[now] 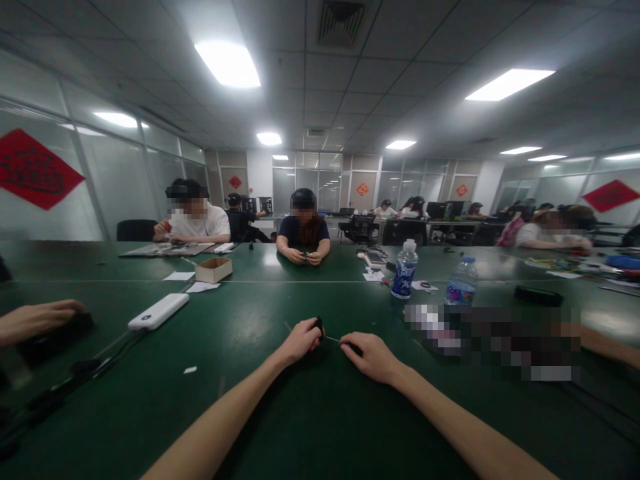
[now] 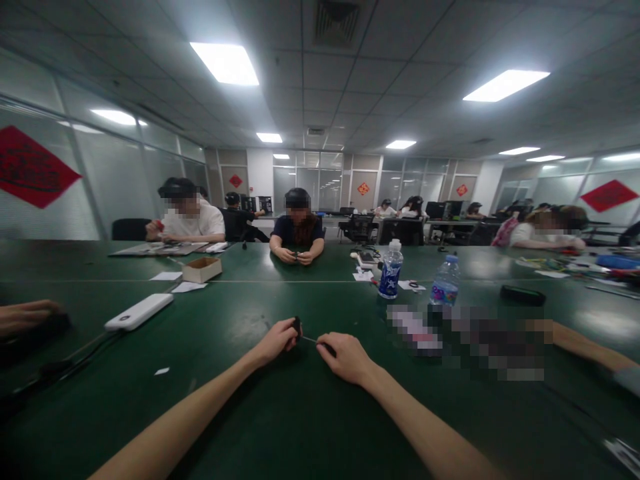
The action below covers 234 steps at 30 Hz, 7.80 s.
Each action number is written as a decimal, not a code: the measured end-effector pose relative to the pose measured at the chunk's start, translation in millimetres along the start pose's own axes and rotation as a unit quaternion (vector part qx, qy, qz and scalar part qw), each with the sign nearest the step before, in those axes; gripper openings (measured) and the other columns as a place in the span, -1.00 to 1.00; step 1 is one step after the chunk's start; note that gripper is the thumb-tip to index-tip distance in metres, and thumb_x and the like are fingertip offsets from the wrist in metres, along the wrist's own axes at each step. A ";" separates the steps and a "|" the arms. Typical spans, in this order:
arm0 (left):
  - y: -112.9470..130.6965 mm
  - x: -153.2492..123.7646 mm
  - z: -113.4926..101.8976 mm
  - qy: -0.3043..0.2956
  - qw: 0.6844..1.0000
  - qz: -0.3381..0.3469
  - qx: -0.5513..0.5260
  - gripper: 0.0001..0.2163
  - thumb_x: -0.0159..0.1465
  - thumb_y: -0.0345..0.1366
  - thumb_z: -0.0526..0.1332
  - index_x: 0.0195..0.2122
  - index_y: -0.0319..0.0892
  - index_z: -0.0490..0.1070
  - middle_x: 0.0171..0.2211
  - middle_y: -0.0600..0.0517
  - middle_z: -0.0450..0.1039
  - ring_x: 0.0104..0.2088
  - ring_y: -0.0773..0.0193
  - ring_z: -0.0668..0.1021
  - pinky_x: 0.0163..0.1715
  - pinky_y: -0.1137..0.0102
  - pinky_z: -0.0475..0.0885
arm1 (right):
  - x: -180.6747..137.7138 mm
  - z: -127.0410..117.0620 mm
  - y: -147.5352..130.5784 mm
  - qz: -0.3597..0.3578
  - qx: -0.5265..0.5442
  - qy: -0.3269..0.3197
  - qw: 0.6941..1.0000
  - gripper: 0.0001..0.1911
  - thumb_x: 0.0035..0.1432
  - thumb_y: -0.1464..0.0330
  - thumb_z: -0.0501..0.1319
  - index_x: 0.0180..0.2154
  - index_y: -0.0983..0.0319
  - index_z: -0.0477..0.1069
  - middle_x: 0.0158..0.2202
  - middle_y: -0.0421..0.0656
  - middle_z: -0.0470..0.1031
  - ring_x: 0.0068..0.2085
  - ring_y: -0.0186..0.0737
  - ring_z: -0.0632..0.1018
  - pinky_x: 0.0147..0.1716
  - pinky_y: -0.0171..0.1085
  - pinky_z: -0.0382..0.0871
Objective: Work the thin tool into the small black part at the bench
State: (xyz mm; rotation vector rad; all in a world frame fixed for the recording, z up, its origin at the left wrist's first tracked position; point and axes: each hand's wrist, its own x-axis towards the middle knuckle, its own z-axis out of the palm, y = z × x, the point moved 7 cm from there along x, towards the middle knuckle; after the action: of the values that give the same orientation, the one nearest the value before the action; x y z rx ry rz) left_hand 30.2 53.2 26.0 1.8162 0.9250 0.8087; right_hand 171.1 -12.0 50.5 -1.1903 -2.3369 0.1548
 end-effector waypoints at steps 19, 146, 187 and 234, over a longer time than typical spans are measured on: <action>0.9 0.1 0.3 0.003 1.000 0.002 0.004 -0.86 0.09 -0.28 0.01 -0.43 -0.20 0.28 -0.63 0.16 0.23 -0.62 0.39 0.30 -0.60 0.48 0.19 | 0.0 0.4 1.1 0.000 -0.011 0.003 1.000 -0.71 0.27 0.28 0.01 -0.14 0.22 0.46 -0.23 -0.11 0.53 -0.24 -0.22 0.52 -0.21 -0.29 0.35; -3.1 1.3 -0.5 0.004 1.000 0.006 0.024 -0.85 0.11 -0.25 0.02 -0.41 -0.21 0.28 -0.60 0.16 0.23 -0.61 0.40 0.31 -0.59 0.49 0.20 | 0.1 -2.5 -2.3 0.007 -0.007 -0.013 1.000 -0.71 0.27 0.27 0.01 -0.15 0.22 0.45 -0.24 -0.11 0.53 -0.26 -0.23 0.51 -0.23 -0.29 0.34; -0.9 1.0 -0.8 0.010 0.999 0.005 0.041 -0.85 0.09 -0.26 0.01 -0.40 -0.21 0.29 -0.60 0.15 0.24 -0.60 0.39 0.31 -0.57 0.49 0.20 | 0.8 -1.1 -1.8 0.011 -0.006 -0.015 1.000 -0.70 0.27 0.27 0.01 -0.14 0.23 0.46 -0.22 -0.10 0.53 -0.22 -0.21 0.51 -0.20 -0.28 0.35; 0.5 -0.4 -0.7 0.006 0.999 0.002 0.038 -0.85 0.12 -0.25 0.02 -0.40 -0.21 0.29 -0.59 0.15 0.24 -0.60 0.39 0.31 -0.56 0.47 0.20 | -0.3 -1.4 -0.7 0.010 0.002 -0.015 1.000 -0.71 0.28 0.27 0.01 -0.14 0.22 0.45 -0.25 -0.12 0.51 -0.26 -0.23 0.50 -0.23 -0.29 0.35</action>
State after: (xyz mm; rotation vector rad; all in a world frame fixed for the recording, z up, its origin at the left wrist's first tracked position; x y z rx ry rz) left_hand 29.6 53.0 26.7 1.8812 0.9733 0.7966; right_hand 171.4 -12.9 51.9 -1.2183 -2.3490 0.1849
